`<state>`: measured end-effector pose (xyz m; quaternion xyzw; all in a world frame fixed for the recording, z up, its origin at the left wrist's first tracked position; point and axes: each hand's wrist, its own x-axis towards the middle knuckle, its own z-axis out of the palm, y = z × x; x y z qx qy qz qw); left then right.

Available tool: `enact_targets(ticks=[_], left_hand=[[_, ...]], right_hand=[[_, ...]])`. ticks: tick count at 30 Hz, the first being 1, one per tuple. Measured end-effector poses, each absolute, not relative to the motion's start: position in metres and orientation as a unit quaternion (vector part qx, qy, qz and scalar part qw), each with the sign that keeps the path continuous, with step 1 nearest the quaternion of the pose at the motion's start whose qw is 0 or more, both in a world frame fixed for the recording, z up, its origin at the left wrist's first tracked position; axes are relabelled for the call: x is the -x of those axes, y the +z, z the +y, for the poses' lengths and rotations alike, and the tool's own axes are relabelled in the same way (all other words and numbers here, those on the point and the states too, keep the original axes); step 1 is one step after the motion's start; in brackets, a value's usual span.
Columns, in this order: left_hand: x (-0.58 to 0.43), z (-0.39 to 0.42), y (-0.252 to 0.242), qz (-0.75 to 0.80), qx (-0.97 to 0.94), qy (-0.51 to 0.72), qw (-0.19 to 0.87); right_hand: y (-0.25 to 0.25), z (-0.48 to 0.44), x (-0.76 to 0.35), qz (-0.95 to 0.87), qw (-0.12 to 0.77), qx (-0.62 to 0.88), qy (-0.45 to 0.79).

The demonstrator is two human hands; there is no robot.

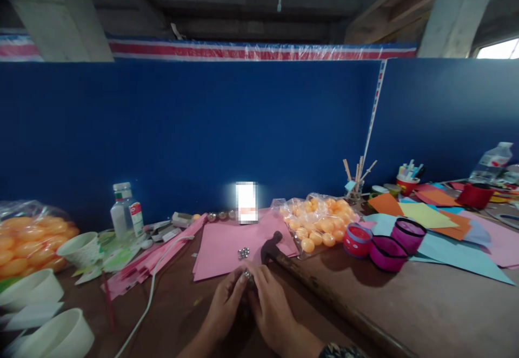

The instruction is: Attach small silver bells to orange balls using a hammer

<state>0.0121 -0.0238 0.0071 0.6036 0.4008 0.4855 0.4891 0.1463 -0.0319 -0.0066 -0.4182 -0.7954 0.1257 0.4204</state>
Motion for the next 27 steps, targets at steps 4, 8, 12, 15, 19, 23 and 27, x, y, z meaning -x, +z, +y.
enact_targets(ticks=[4,8,12,15,19,23,27], left_hand=[[-0.012,-0.024,0.010,0.391,-0.621,0.480,0.480],[-0.012,-0.023,0.008,0.412,-0.609,0.483,0.475],[-0.012,-0.024,0.011,0.425,-0.604,0.482,0.471],[-0.012,-0.025,0.014,0.409,-0.611,0.481,0.478],[-0.012,-0.025,0.011,0.400,-0.622,0.480,0.472],[-0.012,-0.024,0.007,0.405,-0.621,0.493,0.456],[-0.012,-0.025,0.010,0.408,-0.609,0.503,0.458]], right_hand=[[-0.011,-0.032,-0.147,-0.797,0.428,0.416,0.087],[-0.011,-0.032,-0.146,-0.793,0.429,0.421,0.094],[-0.007,-0.033,-0.146,-0.783,0.444,0.415,0.131],[-0.004,-0.033,-0.147,-0.778,0.456,0.406,0.149],[-0.002,-0.033,-0.148,-0.775,0.461,0.402,0.159],[-0.006,-0.031,-0.147,-0.769,0.463,0.409,0.162],[-0.012,-0.028,-0.146,-0.763,0.467,0.420,0.151]])
